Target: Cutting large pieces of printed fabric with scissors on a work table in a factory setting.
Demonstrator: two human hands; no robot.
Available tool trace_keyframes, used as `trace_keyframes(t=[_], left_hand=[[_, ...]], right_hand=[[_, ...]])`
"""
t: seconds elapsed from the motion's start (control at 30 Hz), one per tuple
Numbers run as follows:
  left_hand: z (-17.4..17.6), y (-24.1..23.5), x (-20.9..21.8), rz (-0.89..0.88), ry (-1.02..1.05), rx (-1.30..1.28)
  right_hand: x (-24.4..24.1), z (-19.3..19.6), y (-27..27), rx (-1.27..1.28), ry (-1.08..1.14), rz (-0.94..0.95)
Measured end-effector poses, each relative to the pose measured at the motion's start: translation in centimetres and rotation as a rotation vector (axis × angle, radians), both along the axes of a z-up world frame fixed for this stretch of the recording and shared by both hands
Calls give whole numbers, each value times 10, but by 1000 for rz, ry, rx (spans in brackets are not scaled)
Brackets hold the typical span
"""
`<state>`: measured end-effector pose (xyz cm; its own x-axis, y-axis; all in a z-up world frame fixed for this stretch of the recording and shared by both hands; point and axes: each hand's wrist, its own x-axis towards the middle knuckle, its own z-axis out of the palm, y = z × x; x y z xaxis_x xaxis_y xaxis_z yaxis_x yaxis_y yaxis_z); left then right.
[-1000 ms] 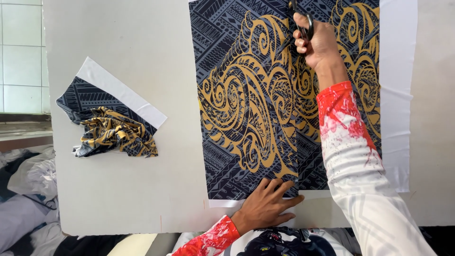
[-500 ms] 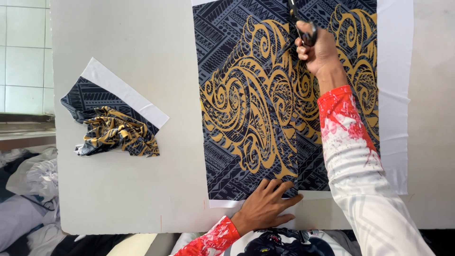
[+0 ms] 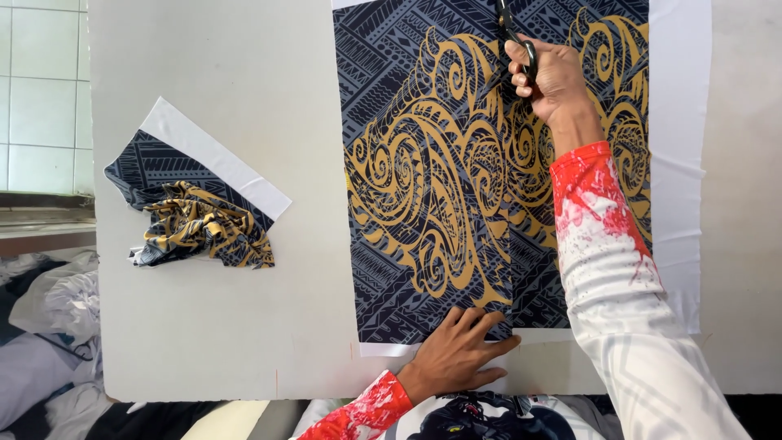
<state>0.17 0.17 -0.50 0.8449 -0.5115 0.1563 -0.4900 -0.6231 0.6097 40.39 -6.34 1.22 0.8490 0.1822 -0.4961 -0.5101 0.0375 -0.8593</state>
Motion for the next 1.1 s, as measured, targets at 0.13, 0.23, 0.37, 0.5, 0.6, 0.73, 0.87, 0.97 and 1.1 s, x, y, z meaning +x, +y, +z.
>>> trace_keyframes(t=[0.13, 0.23, 0.37, 0.5, 0.6, 0.73, 0.87, 0.97, 1.1], left_hand=[[6, 3, 2, 40, 53, -50], [1, 10, 2, 291, 127, -256], [-15, 57, 2, 562, 192, -219], [-22, 133, -12, 1044, -45, -181], [-12, 163, -24, 1175, -64, -112], [1, 172, -39, 1221, 57, -18], [40, 171, -59, 1278, 427, -65], [68, 170, -61, 1172, 934, 143], [85, 164, -54, 1013, 1188, 335]], right_hand=[[-5, 3, -8, -12, 1, -19], [-11, -7, -25, 54, -18, -84], [-27, -11, -51, 84, -98, -37], [-50, -6, -69, 19, -198, 29], [-60, -11, -85, 6, -265, 65], [-64, -17, -106, -3, -296, 28], [-92, 0, -126, -96, -345, -3], [-131, 36, -121, -46, -308, 5], [-194, 23, -130, 171, -112, 44]])
